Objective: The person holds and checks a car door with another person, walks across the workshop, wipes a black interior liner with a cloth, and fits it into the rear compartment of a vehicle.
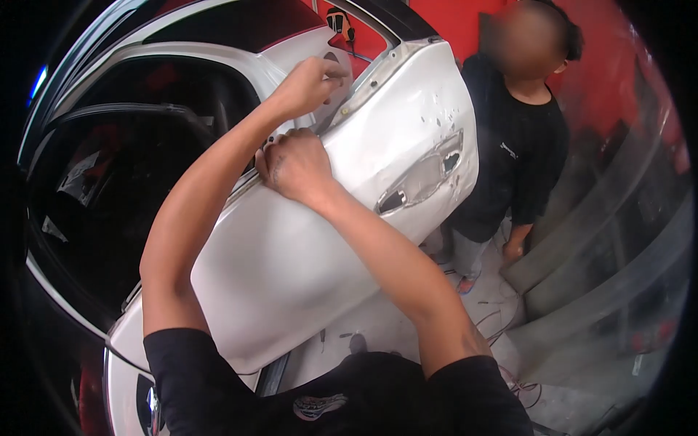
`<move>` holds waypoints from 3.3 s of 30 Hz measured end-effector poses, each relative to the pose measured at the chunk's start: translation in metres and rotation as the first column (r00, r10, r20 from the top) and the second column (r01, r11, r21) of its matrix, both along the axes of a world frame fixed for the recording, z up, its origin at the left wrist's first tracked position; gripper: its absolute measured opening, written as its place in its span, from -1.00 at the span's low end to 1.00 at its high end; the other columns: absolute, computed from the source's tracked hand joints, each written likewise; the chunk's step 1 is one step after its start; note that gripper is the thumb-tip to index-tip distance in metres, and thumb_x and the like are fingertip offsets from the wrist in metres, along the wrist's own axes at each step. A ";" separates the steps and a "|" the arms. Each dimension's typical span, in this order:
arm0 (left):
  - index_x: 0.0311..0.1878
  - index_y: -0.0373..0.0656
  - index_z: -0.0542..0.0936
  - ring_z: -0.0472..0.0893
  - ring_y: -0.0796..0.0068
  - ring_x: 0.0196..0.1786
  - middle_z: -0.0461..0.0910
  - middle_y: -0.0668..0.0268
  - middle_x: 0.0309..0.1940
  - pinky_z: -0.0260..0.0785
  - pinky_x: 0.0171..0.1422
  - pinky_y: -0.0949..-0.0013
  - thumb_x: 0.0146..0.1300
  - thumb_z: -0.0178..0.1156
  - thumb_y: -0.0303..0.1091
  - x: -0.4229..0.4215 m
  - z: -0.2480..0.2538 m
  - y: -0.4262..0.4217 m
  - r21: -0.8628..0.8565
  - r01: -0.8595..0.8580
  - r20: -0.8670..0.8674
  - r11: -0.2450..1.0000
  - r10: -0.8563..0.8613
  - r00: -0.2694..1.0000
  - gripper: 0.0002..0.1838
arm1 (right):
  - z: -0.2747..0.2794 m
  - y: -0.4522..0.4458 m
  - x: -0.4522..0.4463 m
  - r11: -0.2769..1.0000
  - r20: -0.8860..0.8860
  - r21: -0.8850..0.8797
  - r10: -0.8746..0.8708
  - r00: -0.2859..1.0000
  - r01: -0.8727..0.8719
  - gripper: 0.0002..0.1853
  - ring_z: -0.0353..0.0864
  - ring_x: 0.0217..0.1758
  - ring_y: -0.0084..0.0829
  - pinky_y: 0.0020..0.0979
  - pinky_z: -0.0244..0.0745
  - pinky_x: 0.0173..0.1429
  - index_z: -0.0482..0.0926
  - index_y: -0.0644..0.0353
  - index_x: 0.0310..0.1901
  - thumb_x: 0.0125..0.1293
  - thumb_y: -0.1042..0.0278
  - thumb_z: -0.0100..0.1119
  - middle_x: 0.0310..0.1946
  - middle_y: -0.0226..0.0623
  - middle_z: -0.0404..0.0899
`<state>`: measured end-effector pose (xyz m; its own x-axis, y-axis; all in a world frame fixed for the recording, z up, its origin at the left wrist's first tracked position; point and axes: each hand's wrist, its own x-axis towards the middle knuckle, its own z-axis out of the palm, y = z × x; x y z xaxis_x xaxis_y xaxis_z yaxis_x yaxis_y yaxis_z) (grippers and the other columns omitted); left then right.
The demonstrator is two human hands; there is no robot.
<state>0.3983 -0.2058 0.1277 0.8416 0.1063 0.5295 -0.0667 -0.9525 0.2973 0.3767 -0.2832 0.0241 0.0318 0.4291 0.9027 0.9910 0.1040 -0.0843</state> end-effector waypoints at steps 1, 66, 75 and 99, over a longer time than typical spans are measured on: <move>0.01 -0.29 0.69 0.66 0.33 -0.27 0.69 0.15 -0.31 0.53 -0.16 0.26 0.26 0.16 -0.46 0.014 0.003 0.007 -0.067 0.034 -0.059 0.997 -0.038 0.998 -0.71 | 0.003 -0.002 -0.002 0.999 0.019 -0.028 -0.020 1.000 0.021 -0.74 0.63 -0.41 -0.13 -0.18 0.51 -0.15 0.59 0.19 -0.65 0.15 0.30 0.21 -0.62 -0.16 0.59; -0.21 -0.26 0.74 0.65 0.32 -0.25 0.68 0.08 -0.36 0.47 -0.06 0.30 0.08 0.32 -0.36 0.082 -0.063 0.058 -0.469 0.537 0.293 0.702 -0.450 0.844 -0.77 | 0.009 0.012 -0.014 0.980 -0.033 -0.195 -0.050 0.998 0.043 -0.82 0.61 -0.21 -0.15 -0.31 0.36 -0.14 0.65 0.31 -0.33 0.15 0.42 0.09 -0.33 -0.13 0.65; -0.20 -0.25 0.75 0.68 0.33 -0.17 0.72 0.07 -0.28 0.49 -0.01 0.33 0.10 0.31 -0.48 0.074 -0.062 0.054 -0.595 0.509 0.281 0.622 -0.432 0.857 -0.81 | 0.008 0.012 -0.015 0.975 -0.011 -0.213 -0.059 0.998 0.055 -0.81 0.63 -0.19 -0.14 -0.30 0.36 -0.13 0.67 0.33 -0.30 0.18 0.44 0.08 -0.30 -0.11 0.68; -0.16 -0.31 0.75 0.63 0.44 -0.20 0.73 0.14 -0.28 0.45 0.01 0.39 0.12 0.28 -0.54 0.069 -0.060 0.052 -0.681 0.429 0.187 0.593 -0.425 0.886 -0.79 | 0.010 0.009 -0.011 0.974 -0.001 -0.225 -0.034 0.999 0.033 -0.81 0.63 -0.15 -0.12 -0.29 0.36 -0.11 0.66 0.33 -0.30 0.19 0.45 0.06 -0.28 -0.09 0.68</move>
<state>0.4669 -0.1540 0.0679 0.8856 0.0673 0.4596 -0.4142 -0.3335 0.8469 0.3660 -0.2743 0.0338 0.0538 0.6199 0.7828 0.9931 0.0486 -0.1067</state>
